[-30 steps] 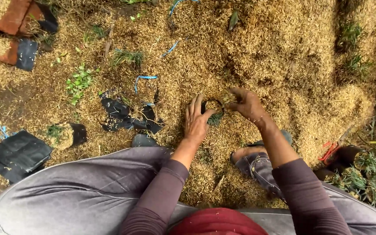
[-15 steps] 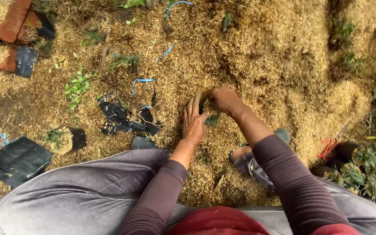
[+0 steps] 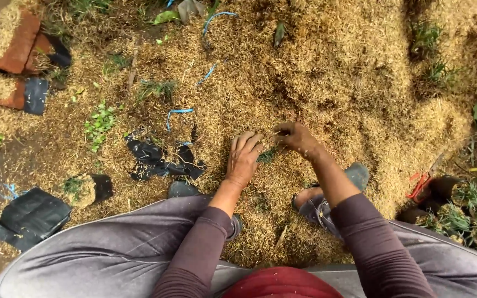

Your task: Picking up small seedlings and placing them into individual black plastic nursery bags for potting.

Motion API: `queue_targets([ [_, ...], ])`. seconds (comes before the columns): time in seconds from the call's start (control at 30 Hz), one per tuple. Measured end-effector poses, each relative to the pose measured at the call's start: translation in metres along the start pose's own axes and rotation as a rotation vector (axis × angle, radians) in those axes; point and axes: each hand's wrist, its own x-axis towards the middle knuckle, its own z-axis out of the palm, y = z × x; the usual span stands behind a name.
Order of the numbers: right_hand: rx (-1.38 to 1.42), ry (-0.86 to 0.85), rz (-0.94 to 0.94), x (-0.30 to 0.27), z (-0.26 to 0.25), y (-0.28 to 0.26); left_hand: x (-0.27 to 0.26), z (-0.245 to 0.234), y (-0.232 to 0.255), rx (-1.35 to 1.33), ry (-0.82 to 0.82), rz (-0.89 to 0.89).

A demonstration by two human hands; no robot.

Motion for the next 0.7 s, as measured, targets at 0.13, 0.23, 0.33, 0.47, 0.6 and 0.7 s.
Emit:
queue_targets([
  [0.13,-0.307,0.204,-0.109,0.014,0.014,0.017,0.005,-0.001,0.008,0.056,-0.148,-0.094],
  [0.23,-0.261,0.199,-0.078,0.009,0.008,-0.003,0.014,0.009,0.004,-0.007,-0.225,-0.216],
  [0.33,-0.278,0.146,-0.084,0.001,0.004,-0.022,0.020,0.001,0.002,-0.193,-0.267,-0.372],
  [0.47,-0.043,0.059,-0.034,-0.019,-0.010,-0.059,0.053,-0.053,0.017,-0.371,-0.336,-0.460],
  [0.6,0.044,0.137,-0.118,-0.019,-0.001,-0.028,0.057,-0.040,-0.007,-0.371,-0.504,-0.459],
  [0.7,-0.033,0.338,-0.324,-0.014,0.006,0.000,0.063,-0.028,-0.015,-0.319,-0.555,-0.449],
])
